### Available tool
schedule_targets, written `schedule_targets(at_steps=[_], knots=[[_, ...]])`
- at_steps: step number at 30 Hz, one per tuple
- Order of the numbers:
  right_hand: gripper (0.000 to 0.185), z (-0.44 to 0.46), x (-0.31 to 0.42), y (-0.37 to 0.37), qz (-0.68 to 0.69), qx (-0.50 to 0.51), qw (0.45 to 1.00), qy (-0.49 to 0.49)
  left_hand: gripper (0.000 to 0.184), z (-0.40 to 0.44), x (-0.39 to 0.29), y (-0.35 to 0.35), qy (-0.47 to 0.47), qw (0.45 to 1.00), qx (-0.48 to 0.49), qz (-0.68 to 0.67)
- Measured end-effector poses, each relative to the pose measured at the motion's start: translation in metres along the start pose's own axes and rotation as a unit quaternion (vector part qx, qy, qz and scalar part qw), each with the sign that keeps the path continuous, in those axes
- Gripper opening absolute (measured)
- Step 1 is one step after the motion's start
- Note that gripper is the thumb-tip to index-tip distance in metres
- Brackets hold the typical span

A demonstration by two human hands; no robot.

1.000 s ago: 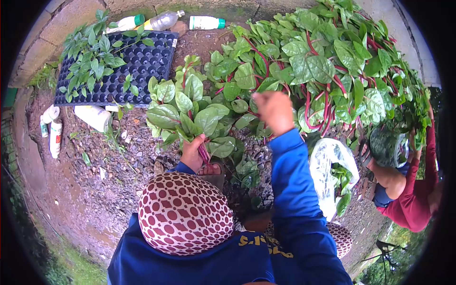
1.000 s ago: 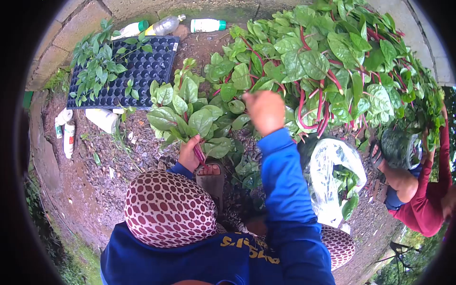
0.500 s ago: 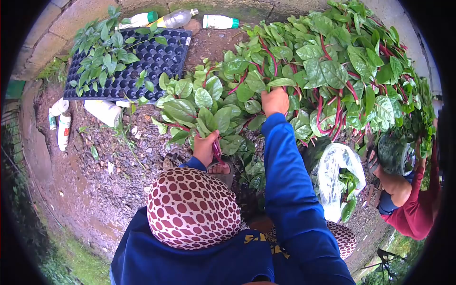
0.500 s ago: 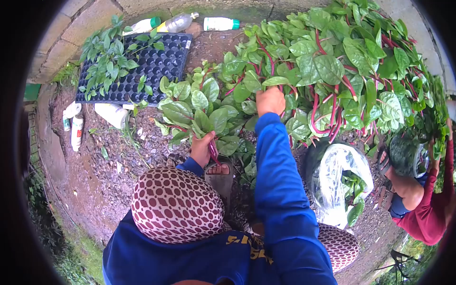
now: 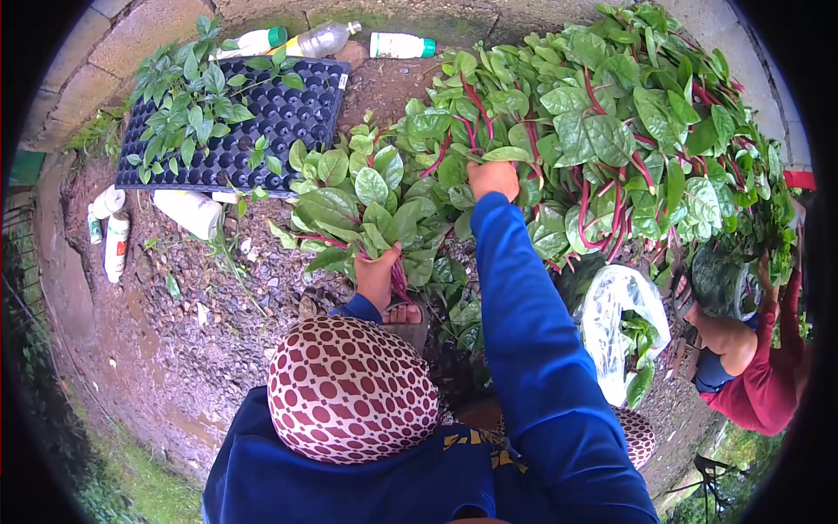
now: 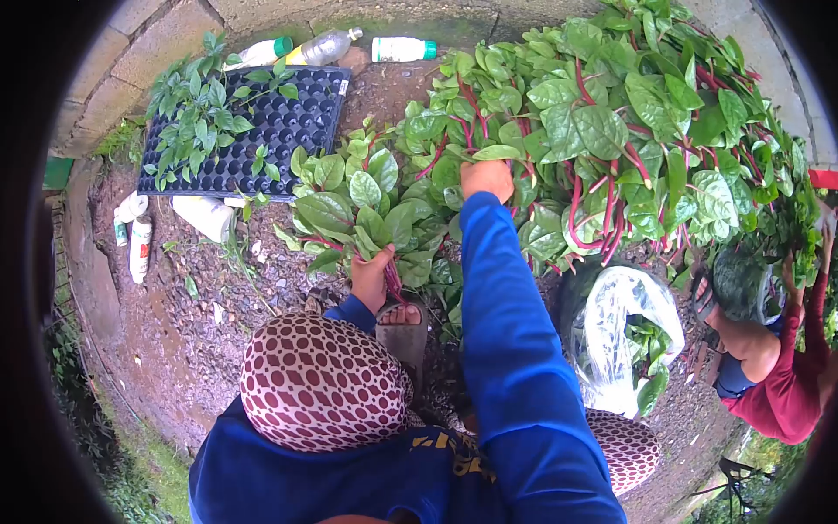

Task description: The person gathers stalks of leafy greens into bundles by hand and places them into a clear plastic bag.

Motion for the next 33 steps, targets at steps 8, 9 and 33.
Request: schedule_targets(at_steps=[8,9,33], knots=[[0.028,-0.132,-0.003,-0.021,-0.050,0.045,0.949,0.307,0.025,0.003,0.003,-0.010,0.020,0.999,0.040,0.001],[0.027,-0.145,-0.005,-0.035,-0.065,0.051,0.938,0.338,0.027,0.006,0.005,-0.012,0.013,0.999,0.046,0.004],[0.040,0.000,-0.017,0.086,-0.234,-0.074,0.958,0.150,0.011,-0.002,0.005,-0.002,0.059,0.998,0.020,0.009]])
Point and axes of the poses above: each hand's wrist, its own z-axis towards the middle knuckle, its own y-axis out of the back of the hand, x = y × z, the point moved 5 cm from there along z, towards the middle knuckle, and after that the axes turned 6 degrees about x, right-handed, at the moved point
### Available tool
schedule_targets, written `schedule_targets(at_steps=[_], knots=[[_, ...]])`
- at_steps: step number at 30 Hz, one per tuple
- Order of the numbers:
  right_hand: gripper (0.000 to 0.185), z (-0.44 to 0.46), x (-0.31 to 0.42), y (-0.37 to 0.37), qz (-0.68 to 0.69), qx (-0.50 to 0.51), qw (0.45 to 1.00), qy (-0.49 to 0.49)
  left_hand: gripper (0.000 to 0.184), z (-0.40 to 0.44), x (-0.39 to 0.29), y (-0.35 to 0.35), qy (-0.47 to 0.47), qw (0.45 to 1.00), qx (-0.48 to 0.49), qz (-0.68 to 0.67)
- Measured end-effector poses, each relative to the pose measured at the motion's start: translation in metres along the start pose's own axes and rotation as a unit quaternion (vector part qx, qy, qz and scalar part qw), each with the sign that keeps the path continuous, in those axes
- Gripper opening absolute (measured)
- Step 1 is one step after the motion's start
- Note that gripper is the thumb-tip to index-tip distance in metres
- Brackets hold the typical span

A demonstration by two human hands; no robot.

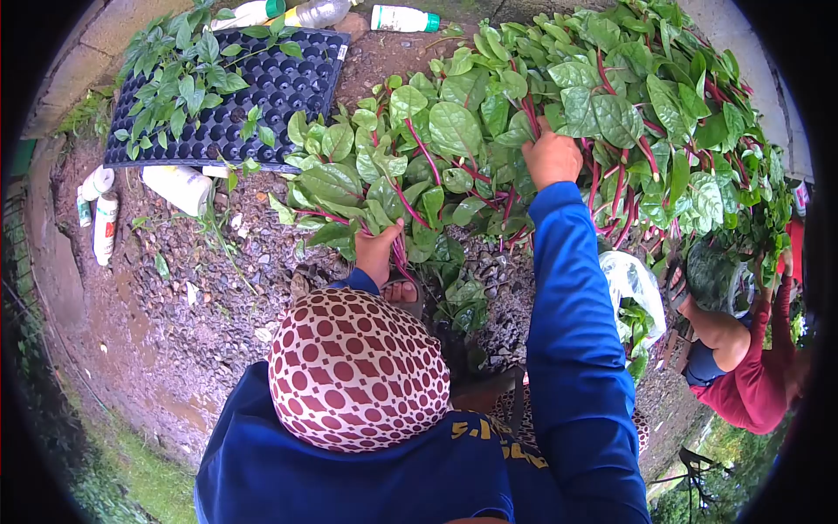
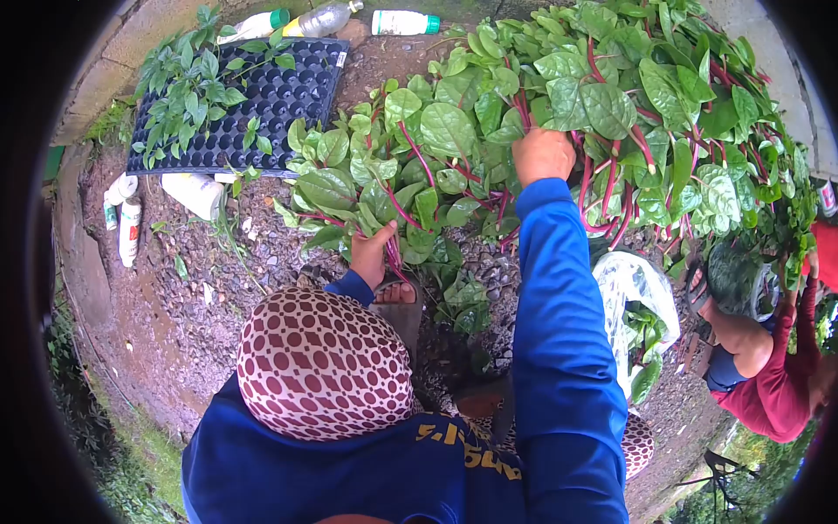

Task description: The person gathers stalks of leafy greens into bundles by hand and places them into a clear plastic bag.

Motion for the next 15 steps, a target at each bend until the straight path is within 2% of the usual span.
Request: schedule_targets(at_steps=[4,6,7,8,9,11,13,15], knots=[[0.039,-0.005,-0.006,-0.001,0.021,0.012,0.999,-0.040,0.010,0.000,0.001,0.003,0.011,1.000,-0.011,0.012],[0.029,-0.028,0.000,0.018,0.118,-0.115,0.985,0.043,0.011,0.004,0.005,0.006,-0.015,0.999,-0.019,0.022],[0.024,-0.043,0.002,0.029,0.163,-0.177,0.967,0.083,0.016,0.005,0.008,0.008,0.008,1.000,-0.013,0.025],[0.030,-0.054,0.004,0.034,0.206,-0.190,0.953,0.114,0.021,0.007,0.010,0.011,0.030,0.999,-0.007,0.028],[0.035,-0.066,0.010,0.036,0.203,-0.194,0.951,0.128,0.026,0.007,0.012,0.012,0.052,0.998,0.000,0.032],[0.038,-0.091,0.023,0.031,0.288,-0.188,0.922,0.176,0.027,0.007,0.012,0.009,0.034,0.999,0.005,0.028],[0.037,-0.116,0.042,0.019,0.369,-0.170,0.895,0.185,0.025,0.009,0.011,0.008,0.007,1.000,0.004,0.024],[0.034,-0.134,0.063,-0.009,0.385,-0.146,0.880,0.235,0.022,0.010,0.010,0.008,-0.028,0.999,-0.002,0.022]])
Point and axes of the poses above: each hand's wrist, its own z-axis towards the middle knuckle, its own y-axis out of the back of the hand, x = y × z, the point moved 5 cm from there along z, towards the middle knuckle, and after that the axes turned 6 degrees about x, right-handed, at the moved point
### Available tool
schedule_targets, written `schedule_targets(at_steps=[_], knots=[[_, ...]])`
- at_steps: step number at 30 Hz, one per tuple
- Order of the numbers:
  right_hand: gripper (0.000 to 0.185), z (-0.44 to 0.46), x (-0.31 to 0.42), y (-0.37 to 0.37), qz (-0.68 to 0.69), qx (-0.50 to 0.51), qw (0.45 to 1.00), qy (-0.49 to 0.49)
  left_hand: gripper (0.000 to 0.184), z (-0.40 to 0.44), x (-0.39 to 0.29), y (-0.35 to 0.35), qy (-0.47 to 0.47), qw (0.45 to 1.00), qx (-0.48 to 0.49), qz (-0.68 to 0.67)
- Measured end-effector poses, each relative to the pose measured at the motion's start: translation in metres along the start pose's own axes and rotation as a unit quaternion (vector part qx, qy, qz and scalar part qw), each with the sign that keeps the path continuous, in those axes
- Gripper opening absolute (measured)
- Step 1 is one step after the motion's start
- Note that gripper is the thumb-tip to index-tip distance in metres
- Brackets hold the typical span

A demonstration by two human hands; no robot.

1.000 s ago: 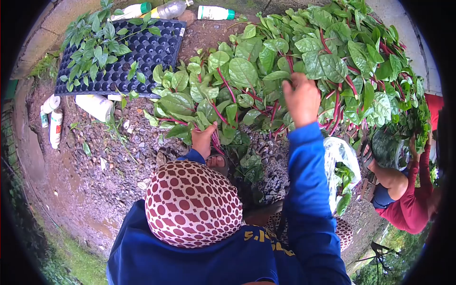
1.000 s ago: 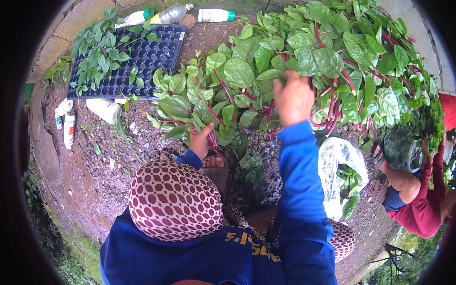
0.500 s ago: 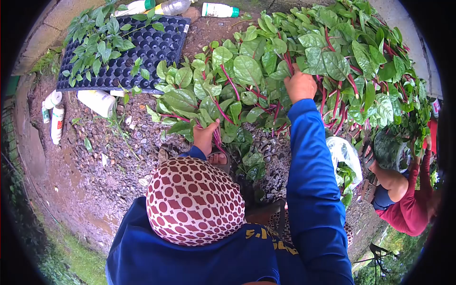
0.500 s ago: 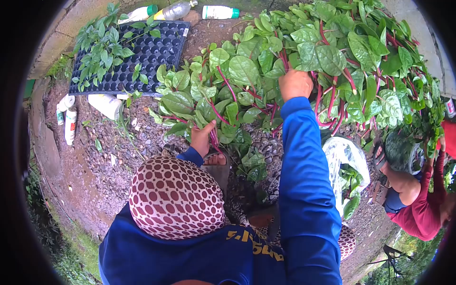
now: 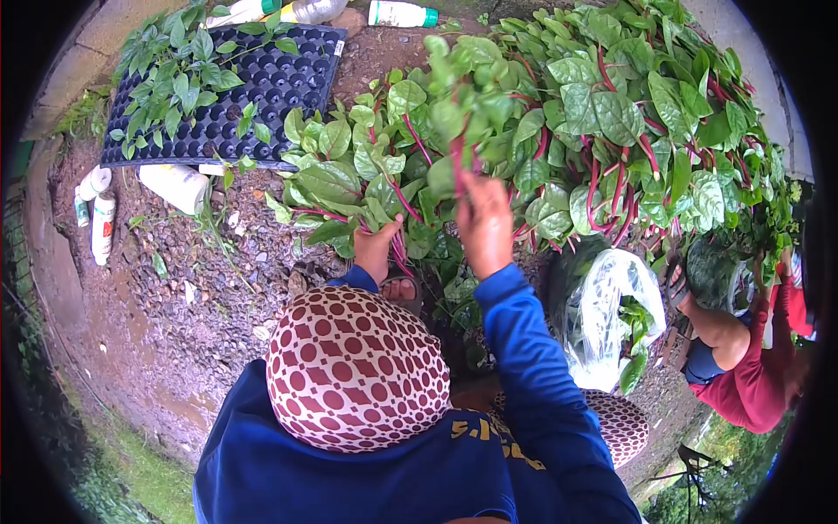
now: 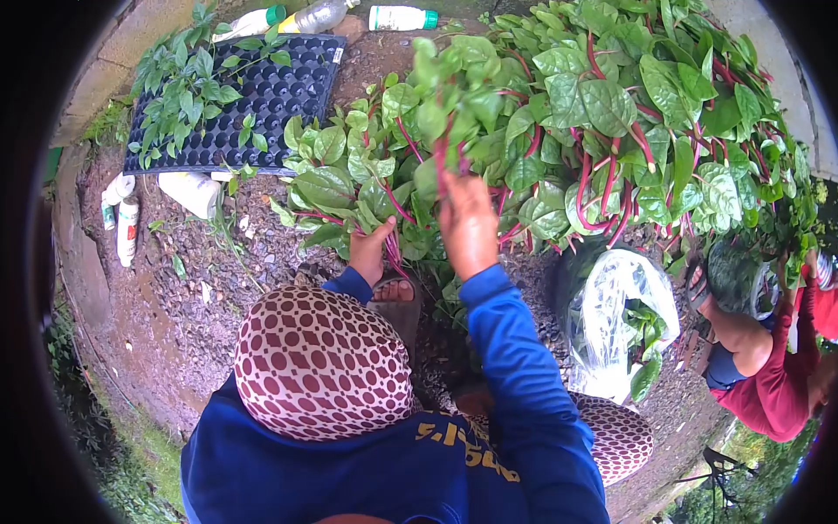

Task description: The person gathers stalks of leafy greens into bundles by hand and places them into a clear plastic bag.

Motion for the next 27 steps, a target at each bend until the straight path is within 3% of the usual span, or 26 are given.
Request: schedule_targets(at_steps=[3,7,10,11,14,15,18,21,24,25,27], knots=[[0.038,-0.039,-0.022,-0.047,0.036,0.084,0.996,-0.006,0.025,-0.002,-0.004,-0.007,-0.010,0.999,0.003,-0.033],[0.044,-0.061,-0.028,-0.056,0.002,0.201,0.979,0.026,0.027,0.001,0.000,-0.003,0.001,0.999,0.015,-0.052],[0.047,-0.046,-0.042,-0.042,0.072,0.105,0.992,0.007,0.027,0.001,0.001,-0.001,0.013,0.999,0.011,-0.031],[0.043,-0.047,-0.064,-0.049,0.178,0.135,0.962,-0.157,0.027,-0.001,0.001,-0.002,0.018,0.999,0.010,-0.025],[0.049,-0.041,-0.076,-0.077,0.289,0.130,0.890,-0.328,0.028,-0.005,-0.002,0.002,0.025,0.999,0.017,-0.017],[0.072,-0.037,-0.079,-0.093,0.289,0.143,0.884,-0.338,0.029,-0.003,0.000,0.003,0.025,0.999,0.021,-0.013],[0.087,-0.015,-0.062,-0.106,0.118,0.181,0.911,-0.350,0.036,0.006,0.007,0.009,0.005,0.998,0.061,0.004],[0.092,-0.003,-0.034,-0.107,0.153,0.212,0.913,-0.312,0.036,-0.001,-0.007,0.002,0.008,0.998,0.062,0.024],[0.080,-0.011,-0.030,-0.131,0.148,0.276,0.915,-0.254,0.035,0.001,-0.005,0.011,0.006,0.994,0.083,0.075],[0.066,-0.013,-0.030,-0.131,0.159,0.229,0.933,-0.226,0.034,0.001,-0.006,0.010,0.006,0.996,0.080,0.047],[0.062,-0.028,-0.034,-0.126,0.162,0.259,0.930,-0.204,0.030,-0.004,-0.016,0.007,-0.006,0.995,0.053,0.088]])
Point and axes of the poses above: each hand's wrist, its own z-axis towards the middle knuckle, its own y-axis out of the back of the hand, x = y × z, the point moved 5 cm from there along z, towards the middle knuckle, and after that the axes turned 6 degrees about x, right-handed, at the moved point
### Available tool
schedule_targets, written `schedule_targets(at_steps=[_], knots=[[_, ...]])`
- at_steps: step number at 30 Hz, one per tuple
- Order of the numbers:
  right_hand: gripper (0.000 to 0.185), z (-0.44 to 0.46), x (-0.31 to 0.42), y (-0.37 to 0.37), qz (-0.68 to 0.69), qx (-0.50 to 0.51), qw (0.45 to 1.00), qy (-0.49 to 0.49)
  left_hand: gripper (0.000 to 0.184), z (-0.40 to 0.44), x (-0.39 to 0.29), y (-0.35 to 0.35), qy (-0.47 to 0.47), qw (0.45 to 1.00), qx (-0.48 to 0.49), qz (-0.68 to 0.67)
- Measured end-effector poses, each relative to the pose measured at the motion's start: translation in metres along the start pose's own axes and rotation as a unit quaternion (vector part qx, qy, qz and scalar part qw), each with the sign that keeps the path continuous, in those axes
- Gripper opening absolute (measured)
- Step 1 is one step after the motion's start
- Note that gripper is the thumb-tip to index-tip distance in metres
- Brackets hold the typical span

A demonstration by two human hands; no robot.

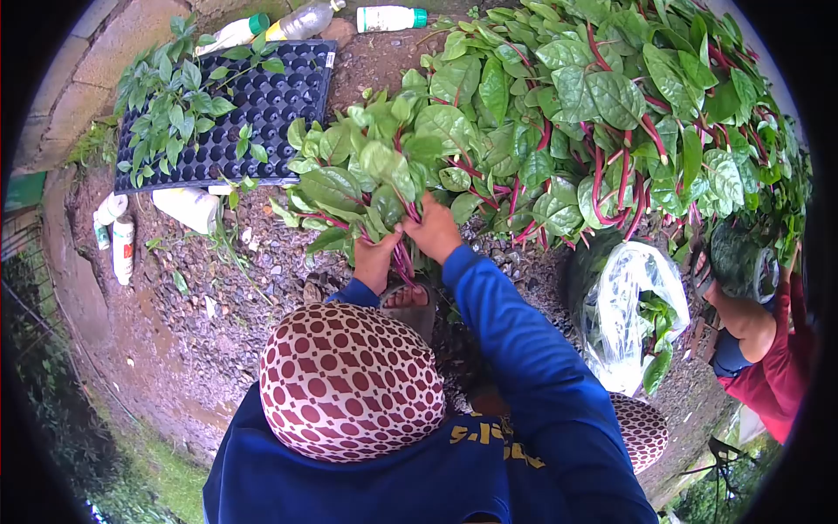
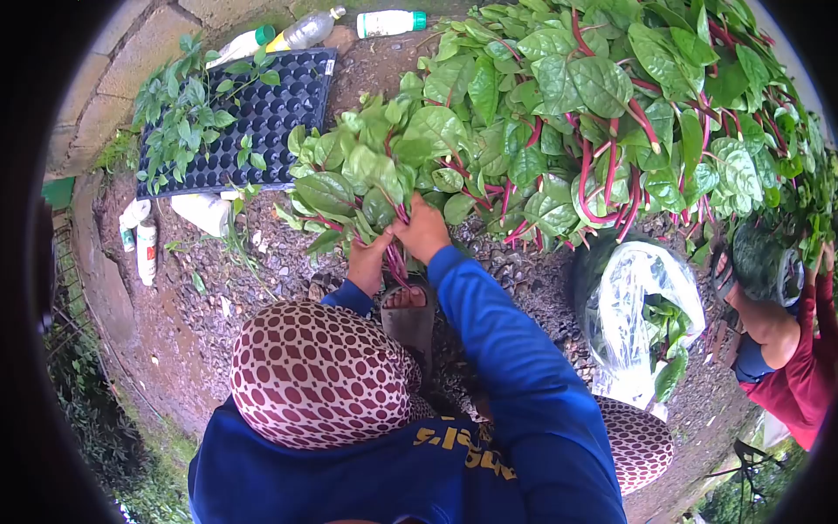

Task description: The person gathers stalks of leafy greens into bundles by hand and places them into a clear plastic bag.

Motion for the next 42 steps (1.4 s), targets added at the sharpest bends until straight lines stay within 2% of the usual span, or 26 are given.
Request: schedule_targets(at_steps=[1,2,5,7,9,11,13,15,16,18,20,21,22,23,25,26,27,29,31,33,35,37,38,39,40,42], knots=[[0.060,-0.008,-0.004,0.006,-0.006,0.016,1.000,0.007,0.028,-0.003,-0.004,-0.003,-0.003,1.000,-0.013,0.019],[0.061,-0.013,-0.009,0.009,-0.031,0.089,0.996,-0.002,0.026,-0.002,-0.002,-0.003,-0.010,0.998,-0.010,0.053],[0.080,-0.028,0.021,0.035,0.128,0.120,0.984,0.032,0.031,0.005,0.018,0.014,-0.030,0.961,0.050,0.269],[0.103,-0.018,0.007,-0.004,0.107,0.104,0.988,0.039,0.033,-0.019,-0.015,-0.020,0.007,0.860,0.118,0.496],[0.110,-0.031,0.037,-0.003,-0.031,0.066,0.997,0.026,0.034,-0.032,-0.032,-0.042,-0.064,0.788,0.176,0.586],[0.081,-0.042,0.054,0.006,0.010,-0.059,0.995,0.076,0.034,-0.042,-0.056,-0.058,-0.163,0.731,0.207,0.630],[0.058,-0.055,0.085,0.036,-0.017,0.003,1.000,0.020,0.035,-0.049,-0.094,-0.081,-0.275,0.684,0.213,0.641],[0.037,-0.082,0.110,0.077,0.162,-0.128,0.976,0.064,0.036,-0.067,-0.143,-0.118,-0.393,0.640,0.206,0.627],[0.036,-0.076,0.120,0.085,0.300,-0.182,0.929,0.116,0.036,-0.078,-0.170,-0.139,-0.454,0.616,0.200,0.612],[0.035,-0.098,0.152,0.137,0.487,-0.242,0.777,0.317,0.037,-0.111,-0.224,-0.189,-0.558,0.563,0.191,0.579],[0.035,-0.156,0.179,0.215,0.377,-0.339,0.719,0.476,0.038,-0.154,-0.263,-0.246,-0.636,0.510,0.201,0.544],[0.035,-0.179,0.185,0.246,0.214,-0.423,0.737,0.482,0.038,-0.177,-0.278,-0.276,-0.665,0.482,0.213,0.529],[0.030,-0.186,0.184,0.279,0.295,-0.302,0.761,0.494,0.039,-0.199,-0.289,-0.310,-0.683,0.457,0.234,0.520],[0.029,-0.215,0.182,0.305,0.348,-0.229,0.784,0.459,0.050,-0.219,-0.296,-0.345,-0.699,0.428,0.265,0.508],[0.030,-0.293,0.173,0.357,0.432,-0.147,0.826,0.330,0.065,-0.249,-0.294,-0.410,-0.665,0.415,0.336,0.522],[0.035,-0.309,0.155,0.383,0.465,-0.131,0.819,0.310,0.065,-0.265,-0.284,-0.439,-0.635,0.437,0.385,0.507],[0.038,-0.342,0.134,0.406,0.382,-0.169,0.851,0.317,0.065,-0.280,-0.271,-0.466,-0.601,0.459,0.431,0.492],[0.041,-0.393,0.074,0.439,0.349,-0.252,0.856,0.285,0.065,-0.302,-0.231,-0.515,-0.523,0.453,0.567,0.447],[0.042,-0.441,0.010,0.447,0.339,-0.324,0.851,0.236,0.061,-0.303,-0.178,-0.524,-0.329,0.536,0.664,0.405],[0.040,-0.481,-0.063,0.441,0.342,-0.386,0.840,0.169,0.064,-0.294,-0.140,-0.521,-0.208,0.584,0.698,0.359],[0.040,-0.506,-0.118,0.419,0.408,-0.347,0.839,0.095,0.069,-0.223,-0.091,-0.502,-0.220,0.657,0.571,0.439],[0.040,-0.516,-0.132,0.401,0.392,-0.338,0.855,0.039,0.066,-0.170,-0.051,-0.458,-0.426,0.590,0.300,0.617],[0.043,-0.508,-0.157,0.397,0.356,-0.343,0.867,0.057,0.061,-0.130,-0.010,-0.436,-0.422,0.587,0.272,0.635],[0.044,-0.499,-0.164,0.394,0.371,-0.258,0.891,0.047,0.057,-0.111,0.006,-0.429,-0.367,0.621,0.282,0.633],[0.045,-0.490,-0.169,0.395,0.300,-0.253,0.918,0.053,0.054,-0.100,0.017,-0.424,-0.312,0.653,0.286,0.628],[0.049,-0.464,-0.172,0.395,0.117,-0.245,0.956,0.110,0.049,-0.080,0.038,-0.422,-0.089,0.760,0.351,0.540]])
Point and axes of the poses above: each hand's wrist, its own z-axis towards the middle knuckle, its own y-axis out of the back of the hand, x = y × z, the point moved 5 cm from there along z, towards the middle knuckle, and after that the axes turned 6 degrees about x, right-handed, at the moved point
